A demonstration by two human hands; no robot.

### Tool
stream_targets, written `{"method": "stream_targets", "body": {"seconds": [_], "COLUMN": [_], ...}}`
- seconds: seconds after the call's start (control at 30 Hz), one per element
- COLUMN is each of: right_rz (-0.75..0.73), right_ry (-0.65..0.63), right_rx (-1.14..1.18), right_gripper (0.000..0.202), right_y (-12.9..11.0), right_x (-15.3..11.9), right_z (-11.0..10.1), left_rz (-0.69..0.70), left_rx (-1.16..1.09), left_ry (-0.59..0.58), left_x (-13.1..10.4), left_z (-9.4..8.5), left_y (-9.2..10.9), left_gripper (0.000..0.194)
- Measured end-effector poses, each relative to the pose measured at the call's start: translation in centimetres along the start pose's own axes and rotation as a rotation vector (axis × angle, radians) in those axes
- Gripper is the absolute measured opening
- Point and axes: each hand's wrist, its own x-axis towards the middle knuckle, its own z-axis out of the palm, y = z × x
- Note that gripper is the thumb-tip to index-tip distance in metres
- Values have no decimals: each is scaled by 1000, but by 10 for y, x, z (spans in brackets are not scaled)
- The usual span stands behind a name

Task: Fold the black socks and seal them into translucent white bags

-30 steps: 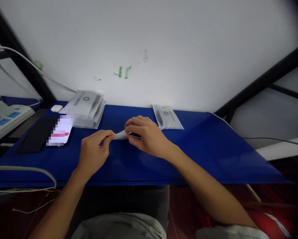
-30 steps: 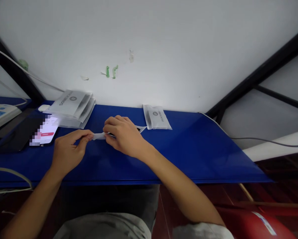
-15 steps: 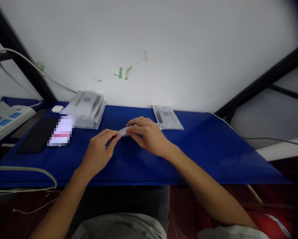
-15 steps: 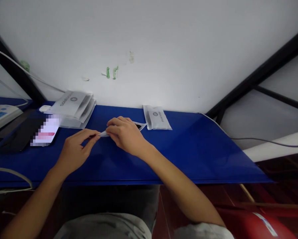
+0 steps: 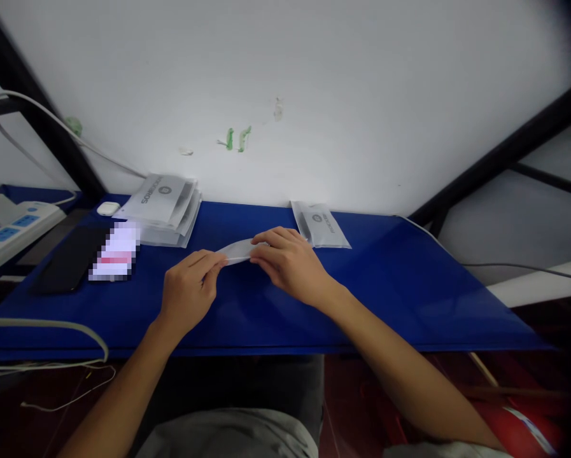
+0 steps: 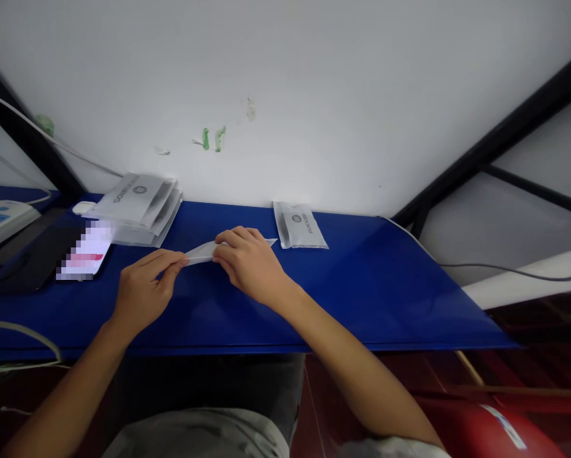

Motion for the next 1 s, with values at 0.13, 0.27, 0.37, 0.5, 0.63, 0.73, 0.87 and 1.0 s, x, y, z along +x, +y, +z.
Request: {"method": "stream_targets", "body": {"seconds": [0.13,0.27,0.37,0.5,0.63,0.73,0.87,1.0], "right_rz": [1,12,10,34,67,96,132,160], "right_ry": [12,12,15,7,3,4,-5,-7], "right_rx": [-46,-79,-100,-115,-117,-116,-110,-146], "right_gripper": [17,18,19,20,22,23,24,25], "right_y": [4,8,11,14,19,23,27,35], "right_x": [-4,-9,-13,-17,-21,-25,-31,-38], "right_z": [0,0,-1,-2,-2,-2,-3,-3], "left_rz": [30,57,64,57,49,37,27,-10], "left_rx": [22,23,24,29,49,65,78,90], "left_ry": [30,53,67,81,96,110,108,115], "left_x": [-1,-2,-1,-1,-1,-1,-3,-4], "left_z": [-1,1,1,0,-2,-3,-3,-4], "left_y": [-1,-3,-4,-5,-7,-8,-11,-17], "left_gripper": [20,19,18,17,18,18,19,19]}}
